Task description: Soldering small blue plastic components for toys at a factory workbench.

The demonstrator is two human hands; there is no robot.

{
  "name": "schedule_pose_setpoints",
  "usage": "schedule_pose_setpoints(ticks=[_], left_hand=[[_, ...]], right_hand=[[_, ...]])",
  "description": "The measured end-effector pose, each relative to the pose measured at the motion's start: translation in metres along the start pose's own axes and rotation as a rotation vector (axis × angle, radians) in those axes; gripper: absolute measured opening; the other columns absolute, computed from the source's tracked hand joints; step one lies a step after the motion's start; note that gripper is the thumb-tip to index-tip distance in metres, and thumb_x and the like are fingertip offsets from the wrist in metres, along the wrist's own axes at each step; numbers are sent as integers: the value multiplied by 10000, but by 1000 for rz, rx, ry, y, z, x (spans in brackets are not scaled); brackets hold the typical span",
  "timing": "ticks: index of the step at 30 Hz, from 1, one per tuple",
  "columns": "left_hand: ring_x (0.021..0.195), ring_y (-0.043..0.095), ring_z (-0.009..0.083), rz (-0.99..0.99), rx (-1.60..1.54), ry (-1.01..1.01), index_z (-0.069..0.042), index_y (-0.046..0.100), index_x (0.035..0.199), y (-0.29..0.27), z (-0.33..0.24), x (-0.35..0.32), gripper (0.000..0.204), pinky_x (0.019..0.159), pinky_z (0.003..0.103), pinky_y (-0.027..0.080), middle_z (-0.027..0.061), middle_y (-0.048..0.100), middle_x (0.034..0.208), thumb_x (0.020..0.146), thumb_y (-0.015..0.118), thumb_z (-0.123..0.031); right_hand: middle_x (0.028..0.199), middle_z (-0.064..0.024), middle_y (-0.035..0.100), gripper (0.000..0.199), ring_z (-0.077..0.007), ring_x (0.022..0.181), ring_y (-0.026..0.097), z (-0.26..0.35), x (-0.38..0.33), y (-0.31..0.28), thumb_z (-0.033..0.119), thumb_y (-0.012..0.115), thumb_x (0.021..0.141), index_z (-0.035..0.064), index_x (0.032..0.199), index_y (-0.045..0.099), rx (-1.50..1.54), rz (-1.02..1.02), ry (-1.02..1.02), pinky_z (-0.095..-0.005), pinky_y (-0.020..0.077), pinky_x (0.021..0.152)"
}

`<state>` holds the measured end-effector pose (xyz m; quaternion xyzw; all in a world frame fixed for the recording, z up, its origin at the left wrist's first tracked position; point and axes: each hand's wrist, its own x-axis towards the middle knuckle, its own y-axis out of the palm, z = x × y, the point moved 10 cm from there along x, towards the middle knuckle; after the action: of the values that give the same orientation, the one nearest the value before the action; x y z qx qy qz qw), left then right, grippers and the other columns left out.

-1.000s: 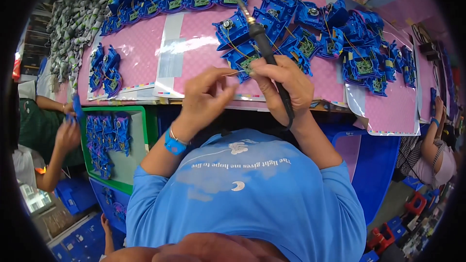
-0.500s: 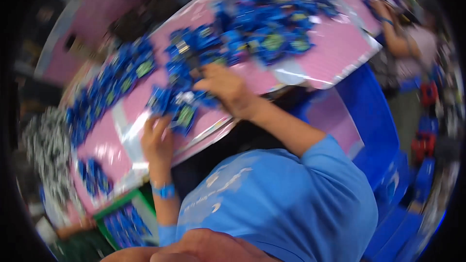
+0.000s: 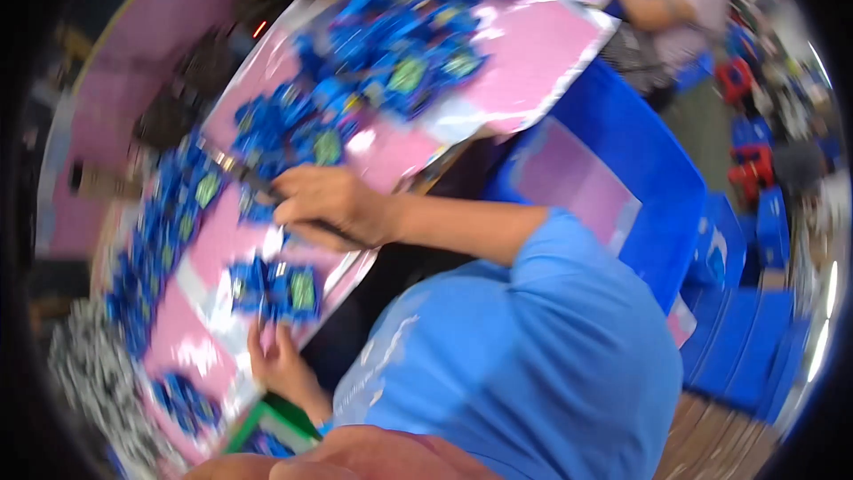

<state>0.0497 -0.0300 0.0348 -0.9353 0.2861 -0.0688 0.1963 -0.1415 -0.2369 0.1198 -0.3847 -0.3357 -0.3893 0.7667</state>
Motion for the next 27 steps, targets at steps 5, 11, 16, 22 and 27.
schedule_pose_setpoints(ticks=[5, 11, 16, 22, 27], left_hand=[[721, 567, 46, 204, -36, 137, -1, 722, 1196, 40, -16, 8, 392, 608, 198, 458, 68, 726, 1184, 812, 797, 28], [614, 353, -34, 242, -456, -38, 5, 703, 1213, 34, -2, -4, 436, 549, 158, 324, 34, 675, 1189, 789, 771, 81], [670, 389, -21, 104, -806, -89, -3, 716, 1178, 10, -1, 5, 252, 591, 171, 345, -32, 609, 941, 927, 715, -29], [640, 482, 31, -5, -286, 137, -21, 738, 1136, 0, -13, 18, 204, 554, 196, 377, -33, 604, 821, 943, 733, -88], [574, 628, 201, 33, 205, 661, -101, 746, 1080, 24, -78, 21, 320, 525, 326, 499, 58, 633, 764, 776, 783, -7]], right_hand=[[1308, -291, 638, 464, -411, 1187, 657, 17, -23, 23, 83, 847, 801, 41, 1197, 611, 208, 317, 219, -449, 512, 997], [1431, -364, 533, 593, -452, 1371, 525, 16, -25, 64, 122, 859, 809, 21, 1298, 539, 409, 390, 166, -514, 411, 1123], [1226, -314, 672, 370, -414, 1183, 652, 35, -12, 40, 125, 719, 906, -3, 1230, 596, 224, 333, -6, -495, 493, 1016], [1054, -265, 719, 234, -340, 951, 689, 34, -13, 29, 124, 619, 969, -21, 1152, 631, 234, 297, 103, -442, 539, 867], [1022, -225, 734, 207, -317, 852, 683, 27, -12, 27, 55, 655, 926, -32, 1114, 660, 246, 185, 96, -406, 539, 777]])
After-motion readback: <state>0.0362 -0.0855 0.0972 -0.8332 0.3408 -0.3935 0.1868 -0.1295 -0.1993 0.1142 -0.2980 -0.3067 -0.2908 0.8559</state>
